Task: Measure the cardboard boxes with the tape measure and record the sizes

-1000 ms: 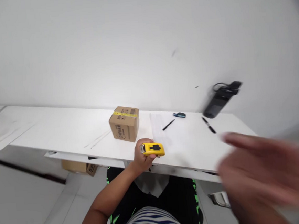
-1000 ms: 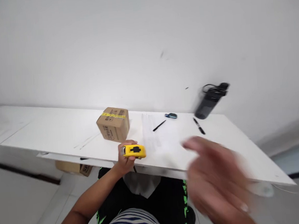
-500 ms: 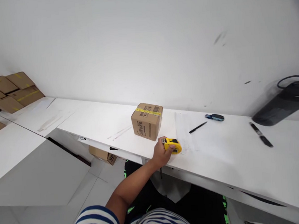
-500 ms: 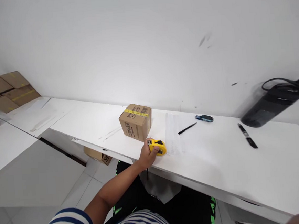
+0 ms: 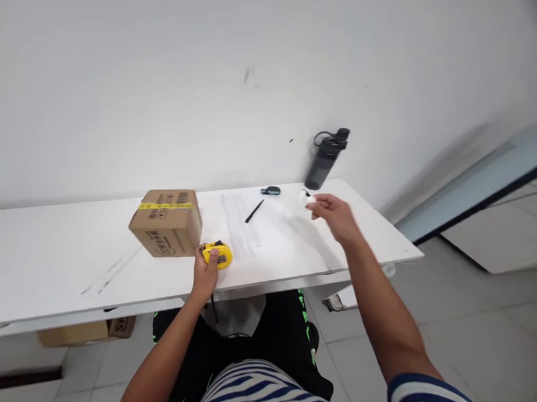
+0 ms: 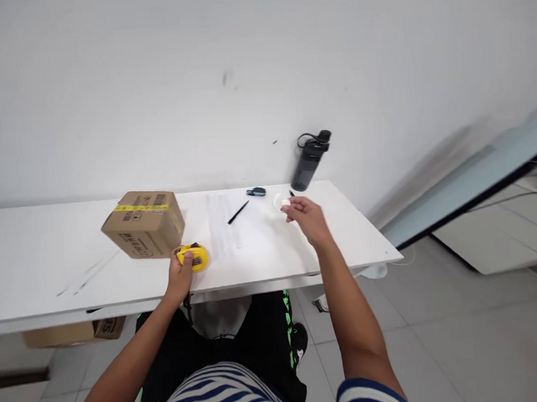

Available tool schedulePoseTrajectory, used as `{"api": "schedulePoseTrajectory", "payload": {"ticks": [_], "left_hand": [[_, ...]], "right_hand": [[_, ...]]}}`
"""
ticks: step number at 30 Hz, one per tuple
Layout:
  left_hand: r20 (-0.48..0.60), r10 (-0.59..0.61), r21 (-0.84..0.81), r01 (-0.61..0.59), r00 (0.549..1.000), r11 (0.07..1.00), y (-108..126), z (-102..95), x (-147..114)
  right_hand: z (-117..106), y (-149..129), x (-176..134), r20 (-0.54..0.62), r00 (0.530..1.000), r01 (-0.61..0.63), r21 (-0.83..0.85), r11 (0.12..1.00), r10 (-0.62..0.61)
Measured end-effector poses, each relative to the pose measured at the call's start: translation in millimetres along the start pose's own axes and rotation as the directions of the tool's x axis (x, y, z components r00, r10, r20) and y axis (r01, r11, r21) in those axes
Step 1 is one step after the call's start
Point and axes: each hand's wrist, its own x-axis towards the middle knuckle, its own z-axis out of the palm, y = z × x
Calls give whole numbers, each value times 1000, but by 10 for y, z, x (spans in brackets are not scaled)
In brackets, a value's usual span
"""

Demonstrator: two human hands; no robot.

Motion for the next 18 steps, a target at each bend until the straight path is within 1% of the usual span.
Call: {"api": "schedulePoseTrajectory", "payload": {"ticks": [1, 2, 3, 4, 5, 7, 9, 11, 12, 13, 14, 15, 16, 17, 18], "left_hand": [[-2, 4, 7, -4, 1000, 1000, 0, 3, 20], [-5, 3, 15, -3, 1000, 1000, -2, 5, 31], [-11, -2, 25, 3, 1000, 1000, -8, 4, 34], [-18, -8, 38, 9, 1000, 999, -17, 1, 35], [-26, -12, 51, 13, 1000, 999, -29, -3, 34], [-38, -7, 67, 9, 999, 998, -53, -12, 35], [-34, 0, 69, 2, 999, 998, -70, -17, 43], [-27, -4, 69, 6, 1000, 998, -71, -18, 51], [-29, -7, 74, 9, 1000, 997, -65, -16, 54], [-31, -6, 79, 8, 999, 997, -55, -13, 55], [-35, -2, 84, 5, 999, 996, -44, -9, 55], [-39, 4, 89, -1, 999, 996, -32, -5, 53], [-43, 12, 91, -8, 999, 996, -20, 0, 51], [-47, 19, 91, -14, 999, 996, -10, 4, 49], [-47, 24, 88, -19, 999, 996, -2, 8, 47]], "right_hand": [[-67, 72, 53, -44, 995, -90, -46, 995, 88], [-92, 149, 105, -87, 978, -196, -90, 976, 188], [-86, 226, 155, -116, 962, -259, -113, 959, 246], [-62, 294, 200, -141, 949, -301, -126, 945, 283], [-30, 346, 238, -150, 946, -306, -126, 944, 286], [32, 390, 280, -157, 955, -270, -104, 957, 252], [83, 345, 260, -154, 969, -208, -71, 975, 195], [141, 223, 159, -133, 989, -71, -66, 995, 62], [177, 141, 79, -123, 992, 28, -84, 996, -38], [220, 50, -16, -116, 981, 144, -118, 982, -158], [266, -46, -122, -110, 953, 262, -167, 950, -282], [315, -144, -231, -111, 907, 377, -219, 900, -407], [363, -239, -339, -106, 843, 485, -275, 830, -527], [408, -327, -439, -93, 758, 588, -330, 739, -645], [445, -406, -528, -74, 656, 680, -375, 630, -751]]}}
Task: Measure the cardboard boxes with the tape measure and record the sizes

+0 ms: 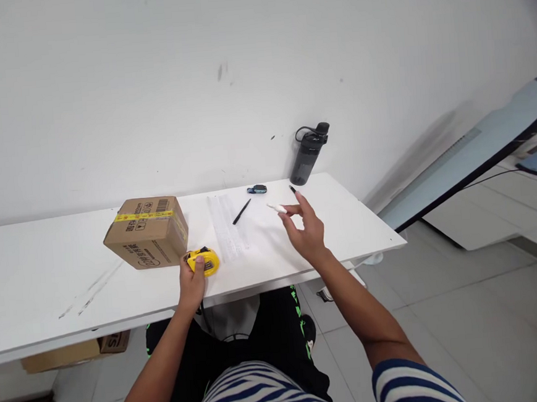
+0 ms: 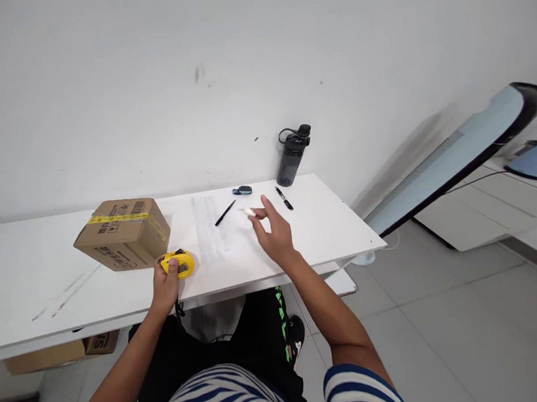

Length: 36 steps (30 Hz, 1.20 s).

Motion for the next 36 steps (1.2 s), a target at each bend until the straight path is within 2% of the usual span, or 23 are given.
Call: {"api": "schedulePoseTrajectory", "payload": {"ticks": [1, 3, 5, 7, 11, 15, 17, 19, 20, 22, 24, 26, 29, 36], "left_hand": [[2, 2, -5, -2, 1000, 1000, 6, 2, -2], [5, 3, -15, -3, 1000, 1000, 14, 4, -5], [4, 4, -18, -4, 1000, 1000, 18, 4, -7], [0, 7, -18, -7, 1000, 1000, 20, 2, -10], [0, 11, -30, -11, 1000, 999, 13, -1, -14], [-2, 20, -39, -20, 1000, 999, -2, -1, -13], [-3, 19, -40, -19, 1000, 999, -6, -1, -12], [-2, 11, -42, -11, 1000, 999, -8, -1, -11], [0, 8, -45, -8, 1000, 999, -9, -2, -11], [2, 5, -47, -4, 1000, 999, -12, -3, -10], [2, 2, -45, -2, 1000, 999, -15, -4, -9], [-1, 2, -40, -2, 1000, 999, -18, -4, -7], [-7, 6, -37, -6, 1000, 999, -27, -3, -4], [-14, -4, -40, 3, 1000, 999, -17, -5, -1]], "right_hand": [[-11, -106, -2, -30, 991, 132, -32, 991, -133], [-36, -257, -6, -62, 939, 332, -85, 939, -338], [-64, -340, -14, -52, 902, 421, -118, 899, -429], [-88, -379, -23, -12, 908, 414, -120, 902, -418], [-112, -408, -33, 68, 952, 304, -56, 951, -300], [-105, -478, -44, 72, 955, 284, 55, 957, -287], [-85, -555, -51, 46, 981, 181, 157, 971, -190], [-55, -648, -47, 40, 999, -30, 302, 953, 18], [-40, -693, -40, 57, 989, -151, 378, 913, 140], [-15, -761, -15, 125, 930, -359, 502, 787, 344], [0, -786, 11, 194, 867, -481, 565, 671, 458], [10, -772, 24, 239, 827, -541, 587, 602, 510], [24, -726, 14, 275, 796, -584, 583, 565, 540], [49, -737, -19, 299, 784, -604, 569, 558, 544]]}}
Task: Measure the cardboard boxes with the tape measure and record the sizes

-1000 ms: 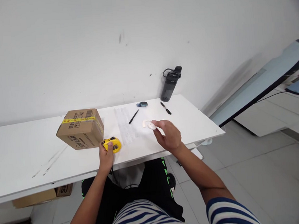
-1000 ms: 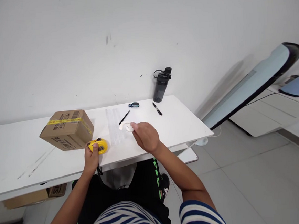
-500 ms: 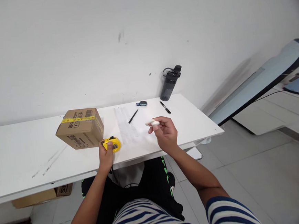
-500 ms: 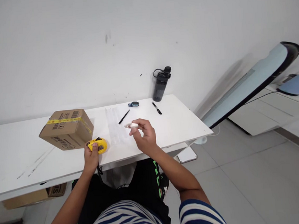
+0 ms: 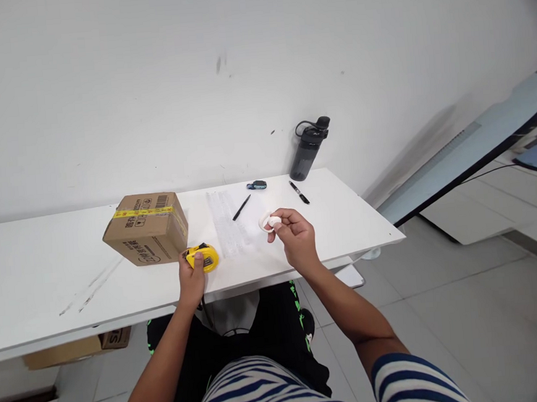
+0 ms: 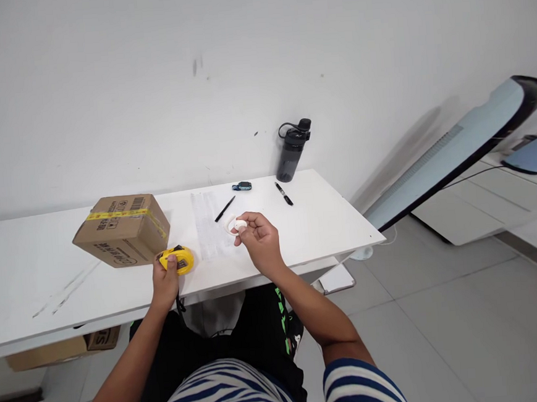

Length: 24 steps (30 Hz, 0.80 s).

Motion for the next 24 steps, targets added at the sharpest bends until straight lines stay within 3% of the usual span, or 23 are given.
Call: {"api": "schedulePoseTrajectory", "payload": {"ticks": [5, 15, 20, 24], "left_hand": [[-1, 4, 0, -4, 1000, 1000, 26, -2, -4], [3, -12, -15, 12, 1000, 1000, 34, 2, -16], [-6, -4, -7, 4, 1000, 1000, 34, -1, -8], [4, 4, -24, -4, 1000, 1000, 30, 1, -5]], "right_hand": [[15, 10, 7, -12, 999, -30, -15, 999, 30], [45, 21, 34, -35, 968, -244, 106, 964, 249], [59, -9, 23, -22, 969, -243, 85, 966, 246], [60, -14, -33, 0, 984, -179, -39, 983, 179]]}}
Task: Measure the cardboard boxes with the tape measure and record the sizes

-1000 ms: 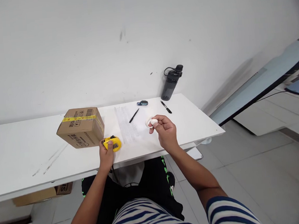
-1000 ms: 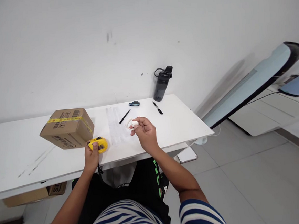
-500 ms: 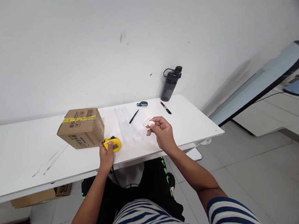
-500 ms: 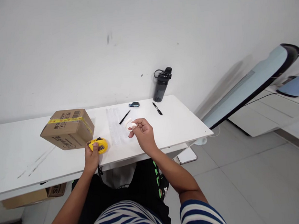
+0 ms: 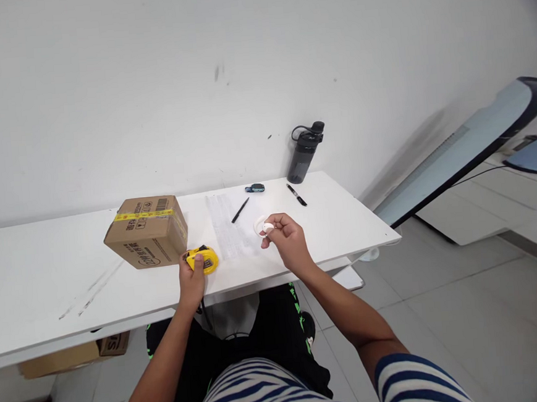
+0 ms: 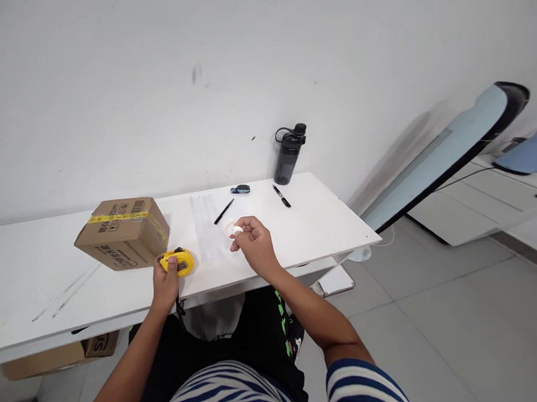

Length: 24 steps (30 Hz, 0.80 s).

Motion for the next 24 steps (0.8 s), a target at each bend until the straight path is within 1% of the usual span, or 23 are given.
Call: {"api": "schedulePoseTrajectory", "payload": {"ticks": [4, 6, 9, 16, 24], "left_hand": [[-1, -5, 7, 5, 1000, 1000, 13, 3, -6], [-4, -8, 14, 8, 1000, 1000, 19, 1, -9], [3, -7, 17, 7, 1000, 1000, 14, -6, -10], [5, -9, 5, 9, 1000, 1000, -15, -12, -12], [20, -16, 11, 16, 1000, 1000, -18, -18, -7]], "right_hand": [[10, 24, -80, 47, 994, 101, -171, 980, -94], [18, 34, -104, 64, 988, 149, -215, 965, -138], [31, 42, -113, 64, 984, 178, -245, 953, -168], [35, 73, -105, 62, 983, 181, -301, 936, -170], [32, 110, -115, 80, 992, 116, -350, 929, -94]]}}
